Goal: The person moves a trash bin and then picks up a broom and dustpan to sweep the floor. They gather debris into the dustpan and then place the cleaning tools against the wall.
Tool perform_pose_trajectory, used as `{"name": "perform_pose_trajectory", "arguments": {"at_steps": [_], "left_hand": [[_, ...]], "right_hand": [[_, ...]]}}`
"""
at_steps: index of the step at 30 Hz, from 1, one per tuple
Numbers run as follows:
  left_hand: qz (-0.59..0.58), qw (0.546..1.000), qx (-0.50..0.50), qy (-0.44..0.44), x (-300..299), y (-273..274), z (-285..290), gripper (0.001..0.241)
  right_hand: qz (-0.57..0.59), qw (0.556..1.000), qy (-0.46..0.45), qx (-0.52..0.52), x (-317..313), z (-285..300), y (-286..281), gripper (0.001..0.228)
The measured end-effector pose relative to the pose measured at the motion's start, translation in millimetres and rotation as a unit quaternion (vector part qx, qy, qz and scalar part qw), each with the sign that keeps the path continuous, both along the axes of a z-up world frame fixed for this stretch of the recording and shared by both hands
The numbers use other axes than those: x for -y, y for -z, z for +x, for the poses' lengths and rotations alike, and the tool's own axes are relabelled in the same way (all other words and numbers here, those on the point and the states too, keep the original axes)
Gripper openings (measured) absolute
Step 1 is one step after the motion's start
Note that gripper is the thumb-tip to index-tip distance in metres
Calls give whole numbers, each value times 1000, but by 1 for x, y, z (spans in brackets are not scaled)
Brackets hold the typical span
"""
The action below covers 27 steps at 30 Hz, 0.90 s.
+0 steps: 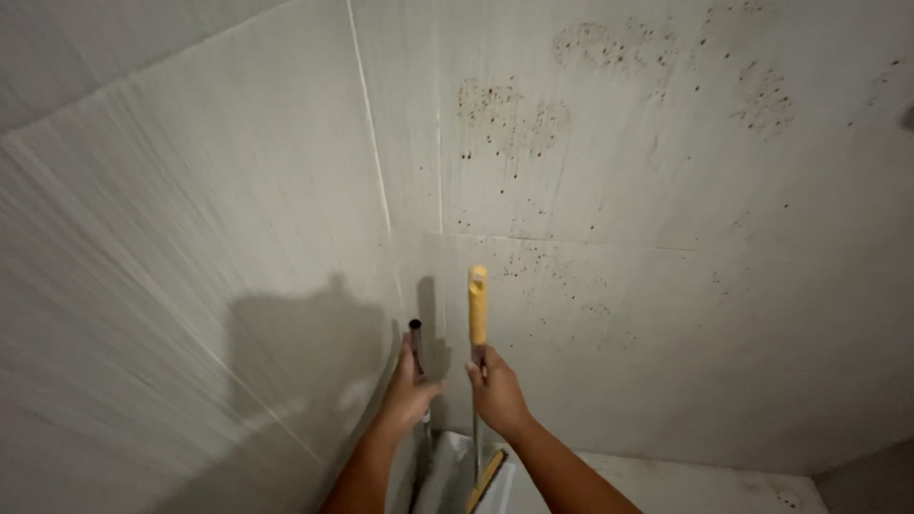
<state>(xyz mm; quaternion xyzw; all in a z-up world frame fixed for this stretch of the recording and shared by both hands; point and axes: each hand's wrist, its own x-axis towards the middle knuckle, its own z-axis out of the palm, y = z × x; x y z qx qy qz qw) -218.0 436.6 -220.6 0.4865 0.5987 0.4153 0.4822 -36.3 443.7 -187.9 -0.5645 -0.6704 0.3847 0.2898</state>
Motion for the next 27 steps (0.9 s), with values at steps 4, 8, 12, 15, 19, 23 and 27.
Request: {"name": "perform_pose_trajectory", "arguments": {"at_steps": [4, 8, 12, 15, 19, 23, 27], "left_hand": [[-22, 998, -48, -36, -11, 7, 0, 124], [-32, 995, -51, -76, -7, 5, 12, 131], [-22, 996, -31, -75, -2, 3, 10, 131], [-65, 985, -136, -78, -1, 18, 12, 124], [-29, 979, -186, -76, -1, 30, 10, 123], [-132, 950, -265, -95, 26, -27, 25, 110], [-155, 910, -373, -92, 46, -50, 38, 106]], "right_hand": [[-42, 997, -32, -61, -8, -11, 19, 65], [-101, 986, -114, -73, -8, -14, 34, 89], [-84, 989, -117, 17, -3, -13, 28, 91], [-17, 991, -124, 47, -7, -1, 53, 90], [42, 987, -123, 95, 15, 7, 31, 88], [58, 968, -101, 222, 46, 2, -19, 88], [92, 951, -63, 288, 73, 1, -42, 90]]}}
